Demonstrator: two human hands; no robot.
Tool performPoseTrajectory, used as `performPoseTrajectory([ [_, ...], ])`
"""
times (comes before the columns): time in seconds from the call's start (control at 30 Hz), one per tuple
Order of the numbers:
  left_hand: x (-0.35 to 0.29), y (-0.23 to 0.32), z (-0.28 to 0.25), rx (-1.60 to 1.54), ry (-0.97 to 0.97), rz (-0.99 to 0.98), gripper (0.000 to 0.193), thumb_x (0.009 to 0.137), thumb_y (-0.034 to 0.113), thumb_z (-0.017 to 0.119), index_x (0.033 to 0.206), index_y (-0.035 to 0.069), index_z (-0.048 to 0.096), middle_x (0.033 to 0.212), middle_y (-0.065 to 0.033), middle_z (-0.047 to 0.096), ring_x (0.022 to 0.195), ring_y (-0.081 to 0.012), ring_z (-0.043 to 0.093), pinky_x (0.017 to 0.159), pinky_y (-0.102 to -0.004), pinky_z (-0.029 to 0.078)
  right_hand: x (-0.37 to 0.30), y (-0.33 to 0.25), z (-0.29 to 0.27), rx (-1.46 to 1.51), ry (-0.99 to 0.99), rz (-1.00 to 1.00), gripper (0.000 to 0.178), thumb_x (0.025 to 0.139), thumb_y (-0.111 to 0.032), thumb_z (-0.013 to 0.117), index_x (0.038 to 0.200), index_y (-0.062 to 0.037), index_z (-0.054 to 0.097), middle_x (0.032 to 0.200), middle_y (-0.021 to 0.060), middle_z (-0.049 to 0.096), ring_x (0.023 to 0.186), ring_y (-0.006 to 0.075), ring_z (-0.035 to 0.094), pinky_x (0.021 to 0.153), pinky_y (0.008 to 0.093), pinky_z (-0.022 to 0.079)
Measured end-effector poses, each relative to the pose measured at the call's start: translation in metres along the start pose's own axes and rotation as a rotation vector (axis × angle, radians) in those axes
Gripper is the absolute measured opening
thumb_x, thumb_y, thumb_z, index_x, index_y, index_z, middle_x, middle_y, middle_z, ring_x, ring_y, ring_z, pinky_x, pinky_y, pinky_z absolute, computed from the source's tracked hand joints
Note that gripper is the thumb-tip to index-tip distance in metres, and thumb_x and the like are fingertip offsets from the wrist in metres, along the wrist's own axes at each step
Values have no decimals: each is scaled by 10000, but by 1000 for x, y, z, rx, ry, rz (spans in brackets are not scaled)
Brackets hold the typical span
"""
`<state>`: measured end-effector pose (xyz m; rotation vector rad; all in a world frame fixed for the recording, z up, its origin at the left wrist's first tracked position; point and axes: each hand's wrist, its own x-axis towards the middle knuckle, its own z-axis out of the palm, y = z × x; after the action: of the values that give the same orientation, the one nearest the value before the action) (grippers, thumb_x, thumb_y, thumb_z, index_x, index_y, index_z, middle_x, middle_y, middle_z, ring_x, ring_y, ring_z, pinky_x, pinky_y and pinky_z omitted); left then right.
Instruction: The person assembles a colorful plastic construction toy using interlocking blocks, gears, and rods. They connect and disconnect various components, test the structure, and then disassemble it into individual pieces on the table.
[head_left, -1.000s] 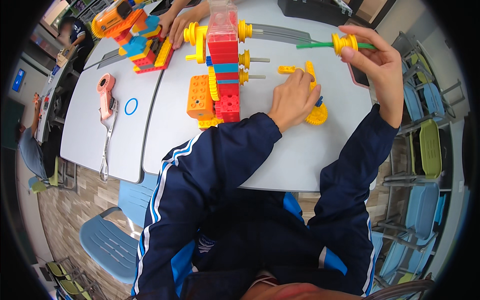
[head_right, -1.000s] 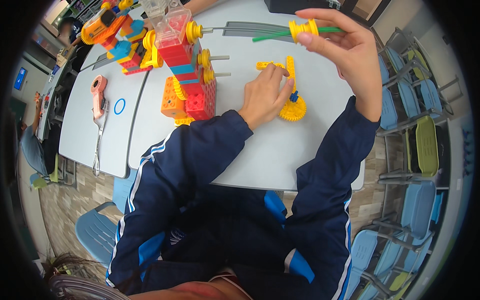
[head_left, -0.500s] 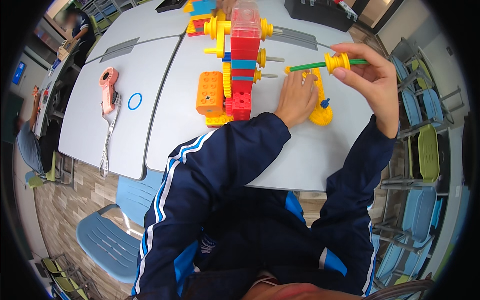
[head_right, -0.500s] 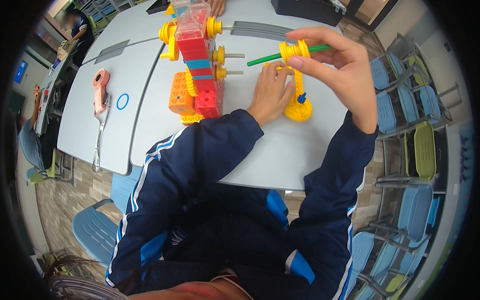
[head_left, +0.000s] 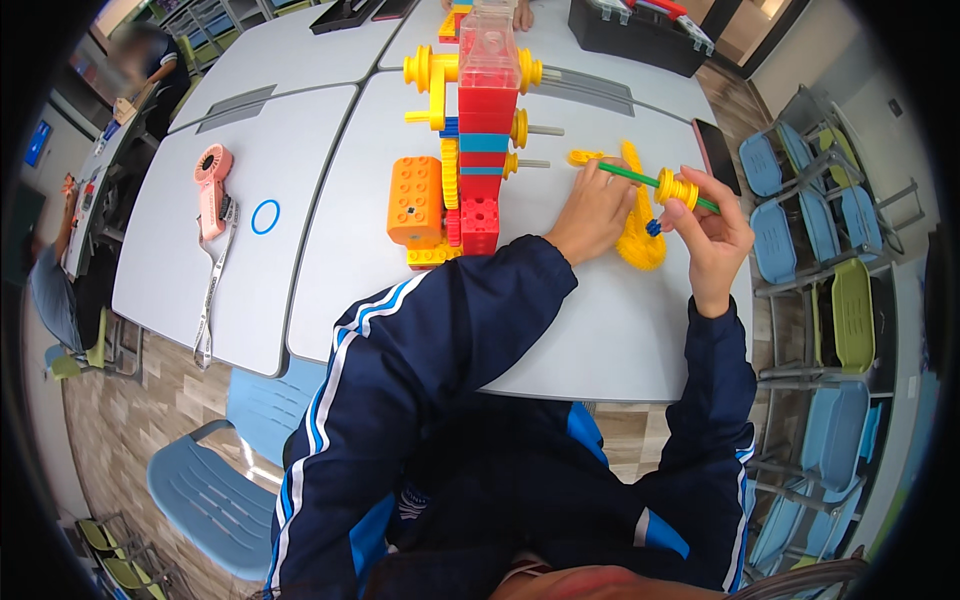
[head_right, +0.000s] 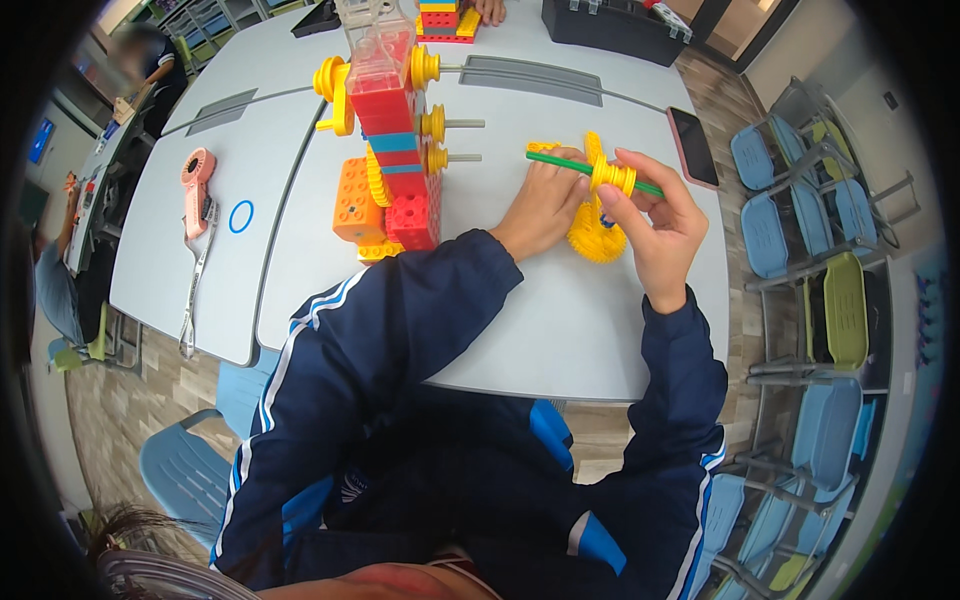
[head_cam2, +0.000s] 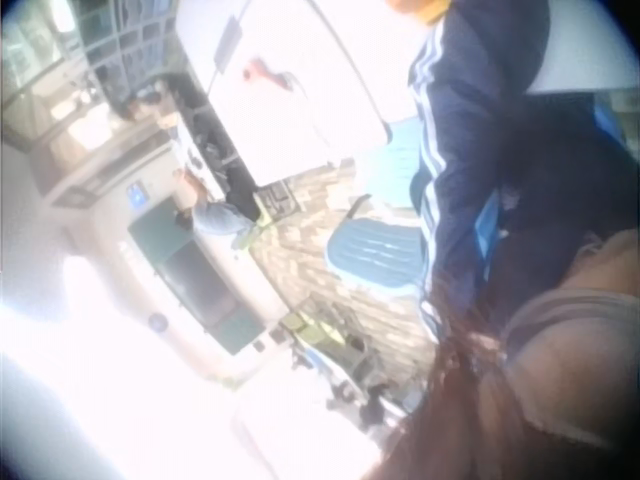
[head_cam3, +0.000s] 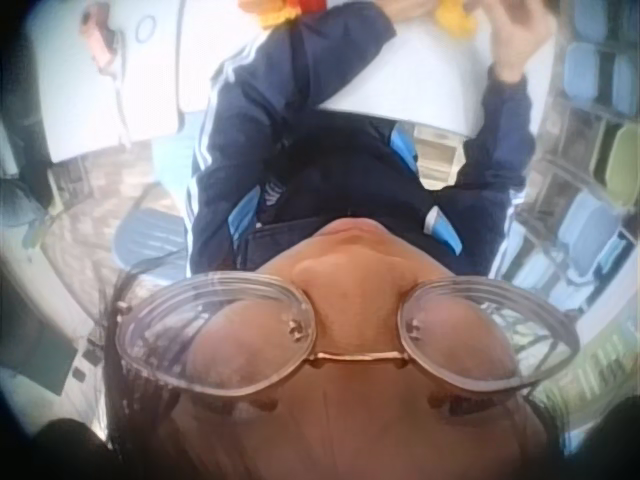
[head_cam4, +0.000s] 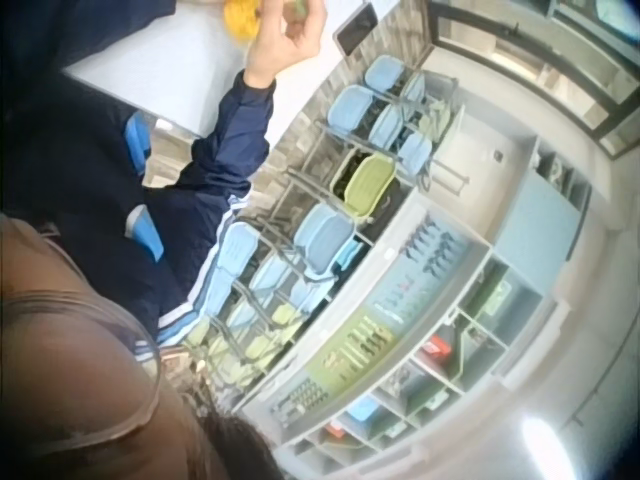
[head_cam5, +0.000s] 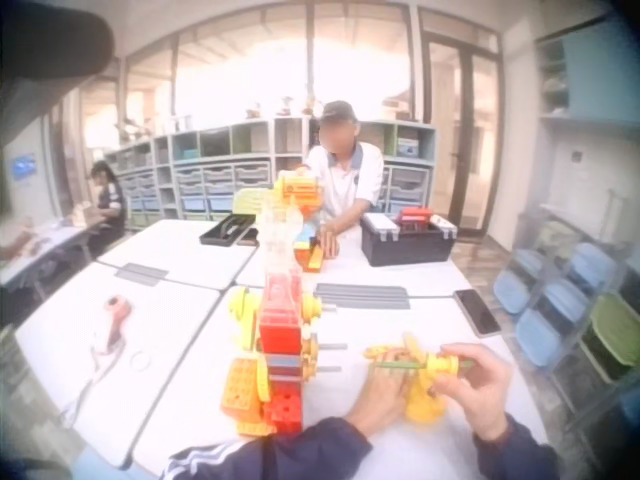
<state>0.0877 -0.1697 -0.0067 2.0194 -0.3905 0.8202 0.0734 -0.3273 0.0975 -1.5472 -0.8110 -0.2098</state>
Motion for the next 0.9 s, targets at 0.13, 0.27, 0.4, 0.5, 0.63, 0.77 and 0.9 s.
performPoseTrajectory([
  [0.13,6,-8,-6,-86,-42,-10,347,778,-6,503,1102,68,605,1275,-134,535,1227,-327,437,1057,-428,342,-14,15,2,21,75,5,360,831,21,745,1175,44,644,1086,124,669,881,144,663,730,257,574],
  [0.27,13,-25,-14,-390,-15,25,321,758,2,505,1040,81,636,1209,-103,582,1178,-329,491,1035,-411,368,-26,23,15,29,97,-41,355,823,41,742,1163,48,640,1080,138,676,893,163,671,734,266,574],
  [0.4,16,-19,-27,-467,-104,37,307,768,18,504,1041,71,635,1189,-111,592,1200,-305,502,1072,-383,351,-40,34,26,-65,67,-185,352,798,30,764,1130,38,646,1055,154,685,884,187,683,720,273,561],
  [0.5,11,-23,-41,-611,-199,-14,260,845,71,532,1087,55,627,1220,-110,586,1226,-276,503,1093,-375,337,-49,40,37,-108,-30,-272,364,782,24,780,1122,14,651,1051,149,689,858,181,687,703,260,554],
  [0.63,-6,-12,-65,-830,-327,-235,303,974,178,469,1214,24,571,1322,-125,542,1313,-252,447,1139,-389,290,-55,45,39,-81,-198,-236,408,757,3,813,1131,-11,650,1048,128,696,831,164,687,677,246,549],
  [0.77,-35,4,-97,-1065,-408,-365,414,1016,297,441,1327,25,473,1329,-157,535,1295,-253,486,1116,-423,339,-57,49,39,-23,-303,-130,442,737,-34,845,1128,-6,641,1040,121,700,876,179,690,749,285,557],
  [0.9,-52,19,-125,-1065,-555,-526,382,994,213,538,1321,27,476,1296,-131,559,1234,-215,535,1045,-380,412,-54,49,40,-7,-391,-89,444,733,-59,857,1119,-5,644,1047,118,703,908,198,701,775,301,566],
])
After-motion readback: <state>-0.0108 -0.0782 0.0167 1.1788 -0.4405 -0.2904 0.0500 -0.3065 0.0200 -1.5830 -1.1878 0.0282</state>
